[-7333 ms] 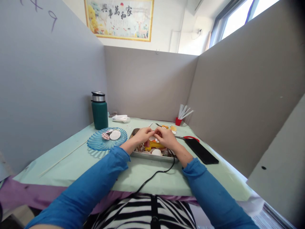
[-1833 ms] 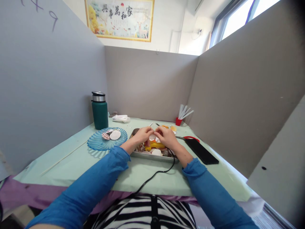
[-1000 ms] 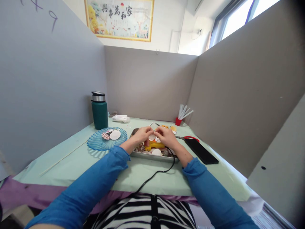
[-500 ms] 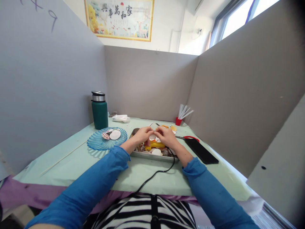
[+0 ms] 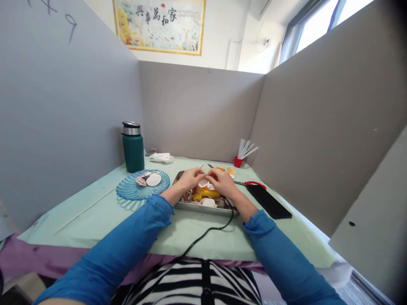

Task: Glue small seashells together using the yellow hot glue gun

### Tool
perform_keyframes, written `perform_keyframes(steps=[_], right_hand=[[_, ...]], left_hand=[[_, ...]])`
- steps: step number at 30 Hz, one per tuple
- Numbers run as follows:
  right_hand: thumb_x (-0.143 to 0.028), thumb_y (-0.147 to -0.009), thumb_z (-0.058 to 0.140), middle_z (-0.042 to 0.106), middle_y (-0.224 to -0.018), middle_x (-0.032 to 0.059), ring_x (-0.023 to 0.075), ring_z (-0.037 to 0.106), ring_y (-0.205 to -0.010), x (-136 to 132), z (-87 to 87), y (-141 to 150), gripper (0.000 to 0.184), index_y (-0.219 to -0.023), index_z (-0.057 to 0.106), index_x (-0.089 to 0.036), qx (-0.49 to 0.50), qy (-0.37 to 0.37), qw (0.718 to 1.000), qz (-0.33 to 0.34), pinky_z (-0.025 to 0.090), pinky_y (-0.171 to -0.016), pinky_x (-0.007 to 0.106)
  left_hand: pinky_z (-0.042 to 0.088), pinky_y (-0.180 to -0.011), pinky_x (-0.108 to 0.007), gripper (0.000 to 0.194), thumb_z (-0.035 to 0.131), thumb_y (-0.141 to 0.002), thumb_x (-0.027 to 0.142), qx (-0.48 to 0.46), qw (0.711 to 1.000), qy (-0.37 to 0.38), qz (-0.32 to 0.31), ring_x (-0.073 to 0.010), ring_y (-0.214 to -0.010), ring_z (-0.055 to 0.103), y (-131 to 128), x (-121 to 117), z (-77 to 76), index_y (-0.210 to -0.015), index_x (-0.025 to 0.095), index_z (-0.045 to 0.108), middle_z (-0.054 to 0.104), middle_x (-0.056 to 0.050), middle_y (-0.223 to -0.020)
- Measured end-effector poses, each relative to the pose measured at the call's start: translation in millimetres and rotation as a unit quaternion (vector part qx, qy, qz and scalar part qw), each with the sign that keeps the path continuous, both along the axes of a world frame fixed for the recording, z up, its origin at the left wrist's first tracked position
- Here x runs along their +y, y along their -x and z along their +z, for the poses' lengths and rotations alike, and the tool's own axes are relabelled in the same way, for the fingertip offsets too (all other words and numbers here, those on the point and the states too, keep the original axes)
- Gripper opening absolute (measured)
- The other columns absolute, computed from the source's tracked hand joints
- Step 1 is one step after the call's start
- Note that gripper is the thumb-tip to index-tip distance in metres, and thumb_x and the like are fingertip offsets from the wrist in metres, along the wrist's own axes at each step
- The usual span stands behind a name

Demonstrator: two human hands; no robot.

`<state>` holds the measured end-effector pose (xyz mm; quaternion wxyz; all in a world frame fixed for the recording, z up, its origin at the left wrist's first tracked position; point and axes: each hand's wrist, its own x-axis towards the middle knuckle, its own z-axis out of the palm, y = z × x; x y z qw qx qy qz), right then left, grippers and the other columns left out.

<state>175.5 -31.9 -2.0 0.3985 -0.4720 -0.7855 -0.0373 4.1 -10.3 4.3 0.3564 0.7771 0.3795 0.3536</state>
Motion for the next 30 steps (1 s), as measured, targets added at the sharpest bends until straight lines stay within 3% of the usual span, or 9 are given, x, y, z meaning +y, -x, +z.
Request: perform_keyframes(steps=[12,22,30], right_hand=[[-0.030,-0.085,0.054,0.061,-0.068,0.0006,0.0126,0.051,-0.061,-3.0,2.1,1.1,0.016,-0.077,0.061,-0.019,-0.001,-0.003,1.000,0.009,0.034,-0.059,0.023],[-0.031,-0.085,0.054,0.061,-0.067,0.0013,0.0132,0.051,-0.061,-1.4,0.9,0.0,0.017,-0.077,0.061,-0.018,-0.002,-0.008,1.000,0.000,0.034,-0.058,0.023],[-0.029,-0.085,0.054,0.060,-0.066,0.0004,0.0122,0.049,-0.060,-2.4,1.6,1.1,0.016,-0.076,0.060,-0.018,-0.002,-0.007,1.000,0.013,0.033,-0.058,0.023]], left_hand=[[0.036,-0.039,-0.018,0.025,0.048,-0.085,0.038,-0.002,1.000,-0.006,-0.007,-0.0126,-0.035,0.052,0.2,-1.3,1.8,-0.093,0.016,0.057,0.050,0.006,-0.037],[0.034,-0.038,-0.017,0.033,0.047,-0.086,0.042,-0.002,1.000,-0.009,-0.022,-0.0130,-0.036,0.054,0.0,0.7,-1.6,-0.101,0.015,0.055,0.053,0.004,-0.040],[0.033,-0.037,-0.017,0.023,0.047,-0.086,0.035,-0.006,1.000,-0.004,-0.011,-0.0124,-0.033,0.051,-0.2,-3.8,3.1,-0.095,0.015,0.056,0.050,0.005,-0.036]])
